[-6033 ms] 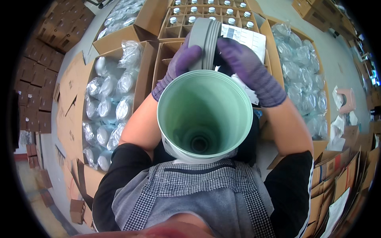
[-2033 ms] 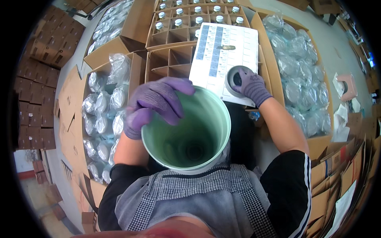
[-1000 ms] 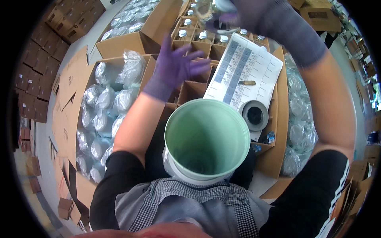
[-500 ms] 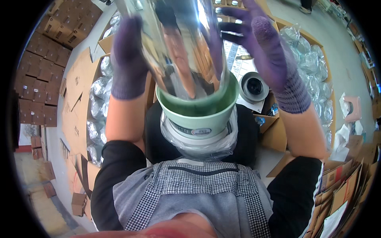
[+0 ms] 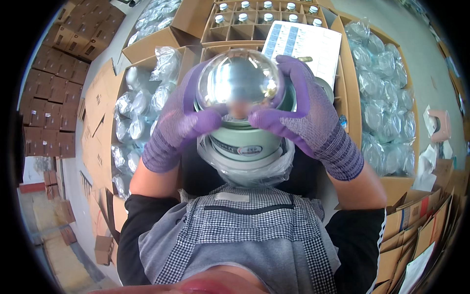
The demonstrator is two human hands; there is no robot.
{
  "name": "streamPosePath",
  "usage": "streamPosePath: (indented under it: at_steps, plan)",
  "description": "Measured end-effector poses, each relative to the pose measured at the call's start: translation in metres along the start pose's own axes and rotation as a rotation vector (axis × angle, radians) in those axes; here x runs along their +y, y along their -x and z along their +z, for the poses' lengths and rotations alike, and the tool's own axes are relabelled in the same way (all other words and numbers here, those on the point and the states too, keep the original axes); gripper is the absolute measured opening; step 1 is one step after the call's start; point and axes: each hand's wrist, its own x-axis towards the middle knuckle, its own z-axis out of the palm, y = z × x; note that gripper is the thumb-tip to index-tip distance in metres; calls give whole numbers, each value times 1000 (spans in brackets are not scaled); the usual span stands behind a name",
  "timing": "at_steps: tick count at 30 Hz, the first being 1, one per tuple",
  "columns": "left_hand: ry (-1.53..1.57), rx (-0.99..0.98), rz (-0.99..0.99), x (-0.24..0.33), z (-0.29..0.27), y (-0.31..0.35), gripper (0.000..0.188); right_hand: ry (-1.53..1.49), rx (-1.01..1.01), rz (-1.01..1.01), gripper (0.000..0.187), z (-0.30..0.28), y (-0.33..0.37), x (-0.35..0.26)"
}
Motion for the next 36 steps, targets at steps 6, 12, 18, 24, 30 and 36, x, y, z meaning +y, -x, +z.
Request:
streamPosePath:
  at_steps: [6, 12, 18, 24, 30, 36]
  plan:
    - [219, -254, -155, 8, -21, -24, 88, 764, 41, -424, 49, -17, -5, -3]
    - [173, -563, -3, -10, -44, -72, 82, 606, -111, -524, 29, -17, -1, 0]
    - [-255, -590, 104, 14, -52, -66, 72, 41, -25, -372, 24, -34, -12, 26]
    - [-1023, -403, 287, 73, -19, -39, 51, 1326, -108, 406, 51, -132, -87, 168]
    - [-1117, -373, 109, 64, -30, -42, 47, 1447, -14, 490, 66, -105, -72, 198]
    - [-700, -360, 7, 33, -53, -52, 51, 1046, 235, 340, 66, -119, -72, 195]
